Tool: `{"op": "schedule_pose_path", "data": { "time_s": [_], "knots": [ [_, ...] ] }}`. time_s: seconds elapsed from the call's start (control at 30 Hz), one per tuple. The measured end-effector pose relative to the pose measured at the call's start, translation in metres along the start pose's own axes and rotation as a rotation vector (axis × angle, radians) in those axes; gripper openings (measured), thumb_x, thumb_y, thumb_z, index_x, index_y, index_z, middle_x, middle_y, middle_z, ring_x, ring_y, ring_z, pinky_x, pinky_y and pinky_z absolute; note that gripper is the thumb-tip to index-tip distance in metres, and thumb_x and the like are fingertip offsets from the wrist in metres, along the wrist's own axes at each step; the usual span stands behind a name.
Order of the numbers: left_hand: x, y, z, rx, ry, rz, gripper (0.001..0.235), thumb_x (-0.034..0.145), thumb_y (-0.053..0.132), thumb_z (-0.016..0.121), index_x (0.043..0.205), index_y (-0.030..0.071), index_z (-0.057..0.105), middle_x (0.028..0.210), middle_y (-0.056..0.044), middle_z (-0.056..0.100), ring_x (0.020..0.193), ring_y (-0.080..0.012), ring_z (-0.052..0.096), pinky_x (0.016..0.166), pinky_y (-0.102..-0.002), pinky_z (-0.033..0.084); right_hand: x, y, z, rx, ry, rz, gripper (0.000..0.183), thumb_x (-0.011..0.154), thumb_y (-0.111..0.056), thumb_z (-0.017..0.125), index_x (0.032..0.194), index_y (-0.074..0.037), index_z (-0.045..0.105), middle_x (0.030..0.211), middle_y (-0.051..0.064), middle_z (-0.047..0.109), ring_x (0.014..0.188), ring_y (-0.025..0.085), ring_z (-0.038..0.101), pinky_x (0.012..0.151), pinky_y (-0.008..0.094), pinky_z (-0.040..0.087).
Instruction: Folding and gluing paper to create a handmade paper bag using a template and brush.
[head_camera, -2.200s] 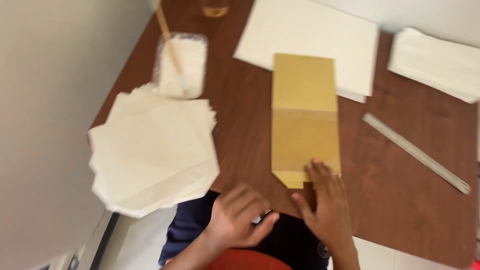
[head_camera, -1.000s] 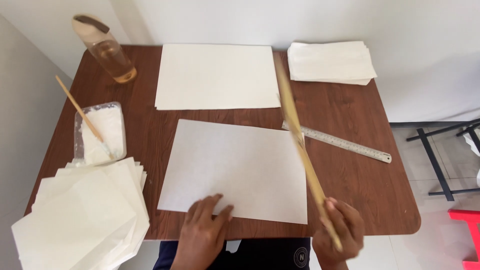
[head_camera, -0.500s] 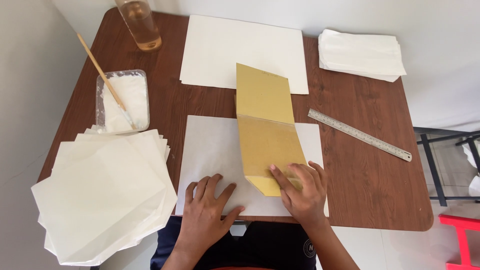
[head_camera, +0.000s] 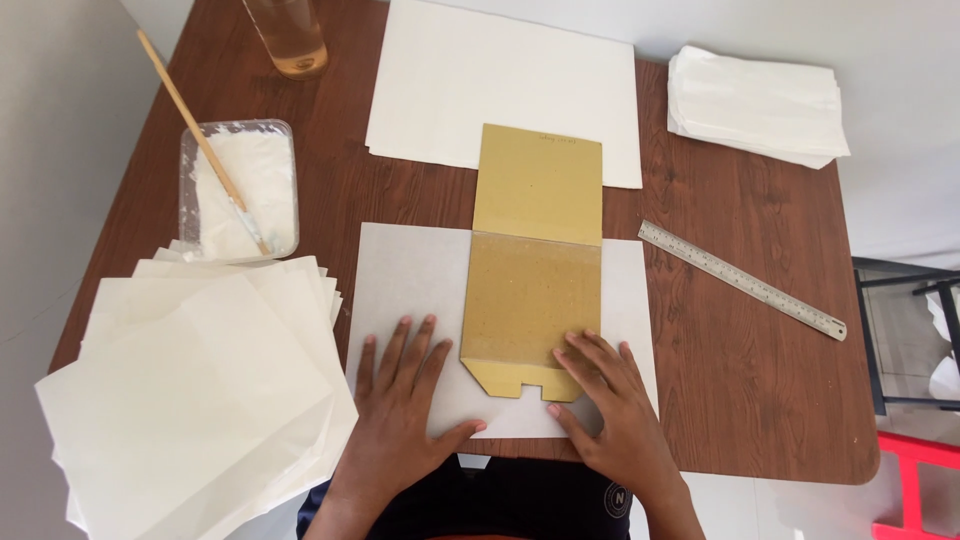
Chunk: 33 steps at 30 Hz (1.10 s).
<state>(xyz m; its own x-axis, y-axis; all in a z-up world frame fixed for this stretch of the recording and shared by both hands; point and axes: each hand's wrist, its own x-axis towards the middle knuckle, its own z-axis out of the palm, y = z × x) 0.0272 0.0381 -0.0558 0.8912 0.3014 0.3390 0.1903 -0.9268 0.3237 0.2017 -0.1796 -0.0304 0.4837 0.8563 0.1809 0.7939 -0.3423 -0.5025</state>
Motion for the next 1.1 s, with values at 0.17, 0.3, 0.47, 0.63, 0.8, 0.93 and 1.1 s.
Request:
{"op": "schedule_pose_path", "data": {
  "time_s": [0.17,0.3,0.47,0.63,0.8,0.93,1.1],
  "knots": [
    [0.0,-0.005,0.005,0.06,-0.077,-0.029,0.1,0.084,0.08,0.058,0.158,0.017,0.038,0.17,-0.007,0.029,0.158,-0.0296,0.022,0.127,-0.054,0.012,-0.004,0.008,0.002,0.0,-0.005,0.036,0.057,0.096,-0.024,0.065,0.149,-0.012,0.05,0.163,0.008,0.041,0.156,0.036,0.029,0.127,0.055,0.02],
    [0.001,-0.006,0.008,0.09,-0.083,-0.058,0.104,0.082,0.084,0.055,0.161,0.021,0.035,0.172,-0.006,0.026,0.159,-0.0255,0.022,0.128,-0.051,0.011,-0.003,0.007,0.001,-0.012,-0.017,0.052,0.057,0.096,-0.024,0.065,0.149,-0.011,0.051,0.163,0.008,0.041,0.157,0.036,0.027,0.126,0.055,0.022],
    [0.0,-0.008,0.011,0.139,-0.093,-0.049,0.107,0.079,0.087,0.054,0.161,0.022,0.034,0.171,-0.006,0.027,0.159,-0.0244,0.022,0.129,-0.05,0.011,-0.006,0.007,0.005,-0.227,-0.076,0.077,0.055,0.102,-0.034,0.051,0.155,-0.021,0.044,0.168,0.004,0.033,0.159,0.032,0.022,0.126,0.049,0.018],
    [0.001,-0.008,0.01,0.156,-0.085,-0.043,0.105,0.081,0.087,0.051,0.161,0.022,0.035,0.171,-0.006,0.028,0.159,-0.0239,0.023,0.129,-0.05,0.012,-0.006,0.008,0.006,-0.25,-0.063,0.092,0.054,0.104,-0.035,0.047,0.156,-0.023,0.043,0.169,0.005,0.031,0.159,0.03,0.022,0.127,0.047,0.018],
    [0.001,-0.008,0.009,0.164,-0.09,-0.037,0.105,0.081,0.087,0.051,0.161,0.021,0.035,0.17,-0.006,0.029,0.159,-0.0251,0.024,0.129,-0.051,0.014,-0.006,0.009,0.008,-0.24,-0.035,0.089,0.054,0.102,-0.036,0.051,0.154,-0.024,0.046,0.168,0.006,0.033,0.159,0.032,0.024,0.126,0.048,0.02],
    [0.001,-0.007,0.008,0.174,-0.104,-0.041,0.105,0.081,0.087,0.05,0.162,0.022,0.033,0.171,-0.006,0.027,0.159,-0.0247,0.022,0.129,-0.05,0.012,-0.006,0.009,0.008,-0.239,-0.031,0.085,0.054,0.102,-0.035,0.052,0.154,-0.024,0.046,0.168,0.005,0.034,0.158,0.032,0.025,0.126,0.049,0.021],
    [0.001,-0.008,0.009,0.191,-0.108,-0.036,0.107,0.079,0.088,0.052,0.161,0.022,0.035,0.171,-0.006,0.028,0.159,-0.0244,0.023,0.129,-0.05,0.013,-0.006,0.008,0.007,-0.252,-0.033,0.083,0.054,0.102,-0.036,0.051,0.155,-0.024,0.045,0.168,0.005,0.034,0.158,0.032,0.026,0.125,0.05,0.022]
  ]
}}
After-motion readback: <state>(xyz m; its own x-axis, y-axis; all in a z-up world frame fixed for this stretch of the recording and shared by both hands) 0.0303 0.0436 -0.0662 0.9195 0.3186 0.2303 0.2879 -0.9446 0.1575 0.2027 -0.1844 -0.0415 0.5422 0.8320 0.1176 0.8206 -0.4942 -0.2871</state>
